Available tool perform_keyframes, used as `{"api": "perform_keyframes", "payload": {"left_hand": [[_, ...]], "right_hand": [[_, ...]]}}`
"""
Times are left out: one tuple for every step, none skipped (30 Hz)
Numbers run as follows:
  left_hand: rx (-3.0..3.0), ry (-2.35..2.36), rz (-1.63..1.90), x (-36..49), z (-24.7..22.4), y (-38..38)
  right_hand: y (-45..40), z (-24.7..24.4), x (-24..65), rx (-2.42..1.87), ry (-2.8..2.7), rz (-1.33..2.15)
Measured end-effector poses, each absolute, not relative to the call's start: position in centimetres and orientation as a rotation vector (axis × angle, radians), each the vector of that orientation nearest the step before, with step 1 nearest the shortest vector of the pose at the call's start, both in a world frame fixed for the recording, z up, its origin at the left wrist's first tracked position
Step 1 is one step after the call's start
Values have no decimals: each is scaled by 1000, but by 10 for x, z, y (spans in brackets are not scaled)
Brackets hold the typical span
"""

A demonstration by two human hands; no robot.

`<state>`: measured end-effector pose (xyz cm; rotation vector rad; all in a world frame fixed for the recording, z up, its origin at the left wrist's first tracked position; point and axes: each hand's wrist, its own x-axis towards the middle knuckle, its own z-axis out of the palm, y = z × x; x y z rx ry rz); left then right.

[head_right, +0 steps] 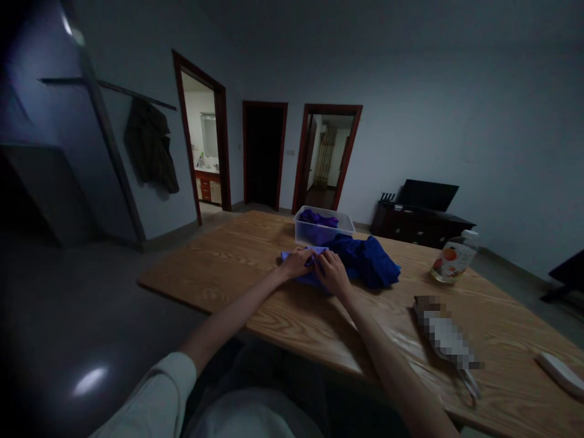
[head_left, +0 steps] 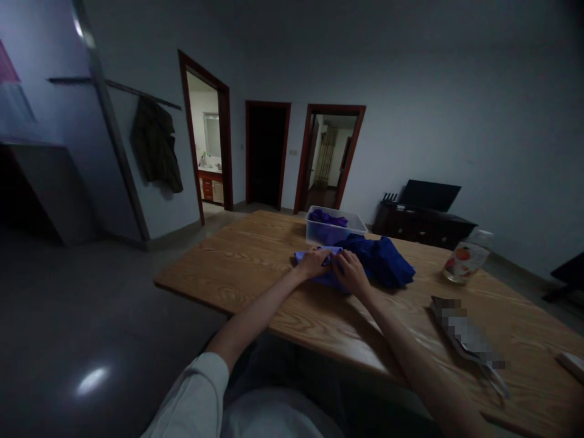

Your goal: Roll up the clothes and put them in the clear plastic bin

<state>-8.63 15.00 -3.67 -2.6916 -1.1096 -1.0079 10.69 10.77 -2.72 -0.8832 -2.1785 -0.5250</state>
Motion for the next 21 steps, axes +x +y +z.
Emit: {"api": "perform_keyframes", "payload": {"left_hand": [[-2700, -1079, -984, -87, -37, 151], [-2702, -1055, -957, -87, -37, 152], [-2694, -1046, -936, -88, -38, 153], [-2678, -1053, -924, -88, -39, 154], [-2657, -1075, -923, -89, -39, 155], [-2635, -1104, -928, -89, -40, 156], [-2615, -1131, -934, -90, -40, 157], [-2595, -1152, -938, -90, -40, 158], [-2577, -1167, -942, -91, -40, 158], [-2560, -1179, -949, -91, -40, 158], [-2548, -1183, -960, -92, -39, 158], [-2542, -1182, -975, -92, -38, 158], [-2538, -1179, -992, -92, -38, 158], [-2536, -1177, -1007, -92, -37, 158], [-2537, -1176, -1015, -92, -36, 157], [-2537, -1179, -1016, -92, -35, 157], [-2537, -1183, -1015, -92, -35, 156], [-2539, -1183, -1018, -92, -35, 155], [-2549, -1170, -1028, -92, -35, 154], [-2565, -1144, -1045, -91, -35, 153], [-2582, -1110, -1070, -91, -35, 152]], "right_hand": [[107, -27, 105, -862, -2187, -520], [106, -27, 103, -845, -2198, -512], [105, -27, 102, -830, -2207, -504], [105, -28, 101, -818, -2215, -494], [105, -28, 101, -815, -2214, -488], [106, -29, 101, -820, -2204, -488], [106, -29, 101, -832, -2188, -493], [107, -30, 102, -847, -2172, -500], [108, -31, 103, -866, -2161, -508], [109, -32, 104, -889, -2151, -521], [111, -33, 105, -915, -2139, -539], [112, -35, 106, -939, -2127, -558], [113, -36, 107, -962, -2110, -577], [115, -37, 108, -979, -2093, -593], [116, -38, 109, -991, -2075, -606], [117, -38, 110, -997, -2064, -610], [118, -39, 111, -998, -2057, -605], [118, -38, 112, -997, -2055, -597], [118, -38, 112, -993, -2056, -586], [118, -38, 112, -990, -2058, -576], [118, -37, 112, -987, -2058, -568]]}}
